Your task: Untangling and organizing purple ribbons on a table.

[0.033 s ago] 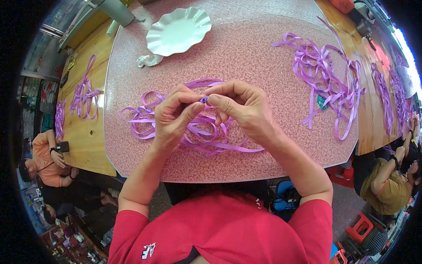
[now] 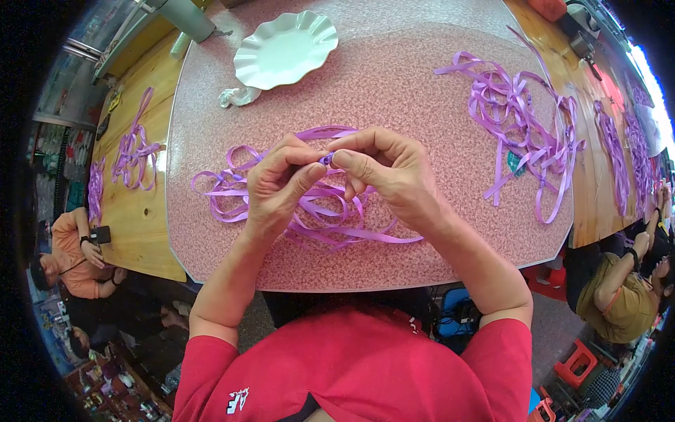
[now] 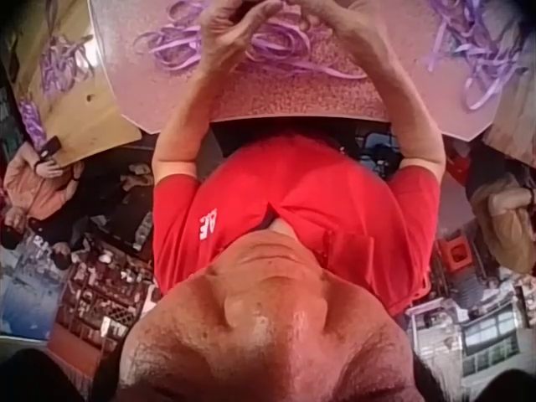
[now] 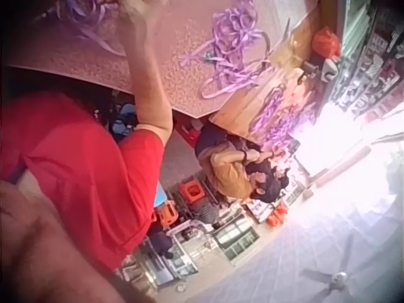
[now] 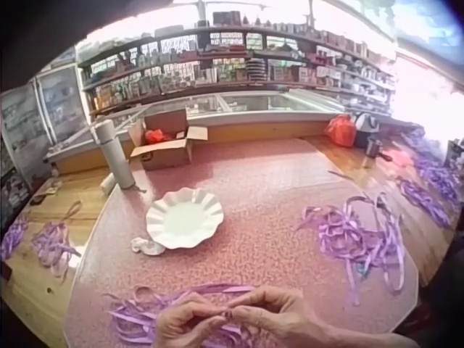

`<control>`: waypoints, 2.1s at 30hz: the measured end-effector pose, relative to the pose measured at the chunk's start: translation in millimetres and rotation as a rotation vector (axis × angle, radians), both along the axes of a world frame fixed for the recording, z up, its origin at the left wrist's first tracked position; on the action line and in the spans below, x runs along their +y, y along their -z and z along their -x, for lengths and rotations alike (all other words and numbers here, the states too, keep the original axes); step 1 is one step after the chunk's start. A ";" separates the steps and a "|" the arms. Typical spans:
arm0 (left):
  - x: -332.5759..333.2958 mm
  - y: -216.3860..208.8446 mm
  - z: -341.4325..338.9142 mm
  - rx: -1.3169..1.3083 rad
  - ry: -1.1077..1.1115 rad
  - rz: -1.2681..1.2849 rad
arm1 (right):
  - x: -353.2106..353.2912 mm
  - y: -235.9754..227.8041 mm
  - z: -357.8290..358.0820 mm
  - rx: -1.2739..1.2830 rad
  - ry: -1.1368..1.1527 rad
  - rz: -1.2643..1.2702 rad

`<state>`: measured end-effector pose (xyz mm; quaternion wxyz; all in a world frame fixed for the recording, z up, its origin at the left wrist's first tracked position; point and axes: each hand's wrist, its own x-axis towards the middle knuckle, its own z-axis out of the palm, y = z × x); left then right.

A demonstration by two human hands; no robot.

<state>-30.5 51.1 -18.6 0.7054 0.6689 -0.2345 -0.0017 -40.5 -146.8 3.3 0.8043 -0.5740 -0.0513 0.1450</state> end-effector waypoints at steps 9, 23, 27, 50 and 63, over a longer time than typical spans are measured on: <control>1.4 -0.1 1.2 0.130 0.036 0.080 | 7.2 5.0 7.5 -0.298 0.112 0.132; -1.2 3.2 0.8 0.027 -0.028 0.007 | 1.6 4.9 2.3 -0.606 0.090 0.372; 3.0 1.9 -2.4 -0.146 -0.054 -0.196 | -1.9 7.3 0.9 -0.390 0.004 0.270; 3.0 1.4 -0.9 0.154 0.034 -0.056 | -0.7 -1.2 -1.7 -0.572 0.089 0.538; -0.3 0.7 1.4 0.183 -0.012 -0.059 | 4.1 7.1 -2.2 -0.986 0.221 0.689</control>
